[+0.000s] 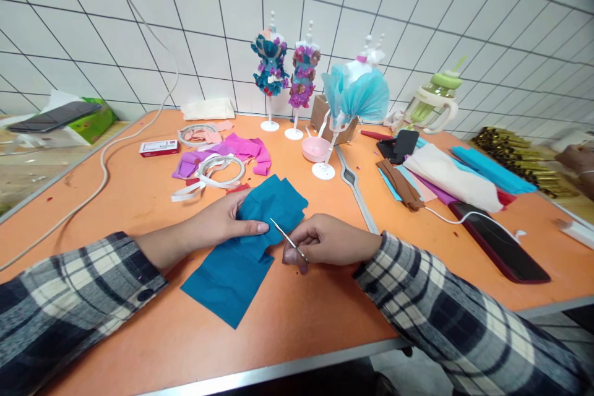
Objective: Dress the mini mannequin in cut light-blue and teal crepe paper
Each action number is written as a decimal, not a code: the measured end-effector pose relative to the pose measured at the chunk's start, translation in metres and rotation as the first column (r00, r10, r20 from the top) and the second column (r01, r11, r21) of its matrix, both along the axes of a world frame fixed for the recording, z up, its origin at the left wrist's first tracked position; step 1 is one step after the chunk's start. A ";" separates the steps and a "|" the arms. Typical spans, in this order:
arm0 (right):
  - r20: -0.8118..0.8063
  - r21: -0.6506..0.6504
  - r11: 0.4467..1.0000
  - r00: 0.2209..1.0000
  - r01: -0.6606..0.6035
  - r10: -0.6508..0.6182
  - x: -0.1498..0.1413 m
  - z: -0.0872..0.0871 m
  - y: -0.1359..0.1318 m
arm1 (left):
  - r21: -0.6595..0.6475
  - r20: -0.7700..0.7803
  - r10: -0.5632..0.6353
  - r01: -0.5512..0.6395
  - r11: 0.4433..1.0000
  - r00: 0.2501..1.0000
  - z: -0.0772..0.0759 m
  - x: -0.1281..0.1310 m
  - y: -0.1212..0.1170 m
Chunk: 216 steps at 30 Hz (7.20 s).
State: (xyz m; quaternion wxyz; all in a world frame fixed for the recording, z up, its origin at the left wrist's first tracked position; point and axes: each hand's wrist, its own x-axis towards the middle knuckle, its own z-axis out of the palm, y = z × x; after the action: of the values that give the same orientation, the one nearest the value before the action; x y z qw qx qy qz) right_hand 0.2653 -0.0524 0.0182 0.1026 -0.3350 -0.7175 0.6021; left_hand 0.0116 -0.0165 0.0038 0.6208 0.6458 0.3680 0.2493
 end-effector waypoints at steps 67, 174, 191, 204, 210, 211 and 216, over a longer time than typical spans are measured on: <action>-0.002 0.014 0.997 0.997 0.072 -0.072 -0.005 0.003 -0.001 | -0.060 -0.046 -0.045 0.042 0.997 0.998 0.008 0.007 -0.001; 0.059 -0.201 0.980 0.998 0.002 0.010 0.014 0.000 0.012 | -0.130 0.015 0.003 -0.001 0.991 1.000 0.007 0.004 0.000; -0.111 0.374 0.855 0.933 0.360 -0.344 0.030 0.007 0.024 | -0.182 0.088 0.049 -0.032 0.983 0.995 0.004 0.004 0.002; 0.444 0.837 0.545 0.531 0.042 -0.722 0.039 0.006 0.026 | -0.169 0.048 0.059 -0.050 0.984 0.997 0.004 0.003 0.002; 0.514 0.796 0.605 0.511 0.014 -0.689 0.040 0.004 0.028 | -0.164 0.029 0.076 -0.071 0.984 0.997 0.005 0.004 0.002; 0.501 0.783 0.619 0.538 0.050 -0.678 0.040 0.003 0.029 | -0.167 0.025 0.075 -0.070 0.984 0.997 0.005 0.004 0.001; 0.453 0.722 0.656 0.566 0.220 -0.689 0.044 -0.004 0.037 | -0.170 0.025 0.068 -0.063 0.984 0.997 0.005 0.004 0.000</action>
State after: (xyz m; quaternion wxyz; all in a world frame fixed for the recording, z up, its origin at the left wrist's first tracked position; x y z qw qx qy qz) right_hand 0.3094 -0.0152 0.0145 0.0842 -0.6692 -0.7282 0.1213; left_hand 0.0154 -0.0169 0.0089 0.6703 0.5746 0.3993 0.2472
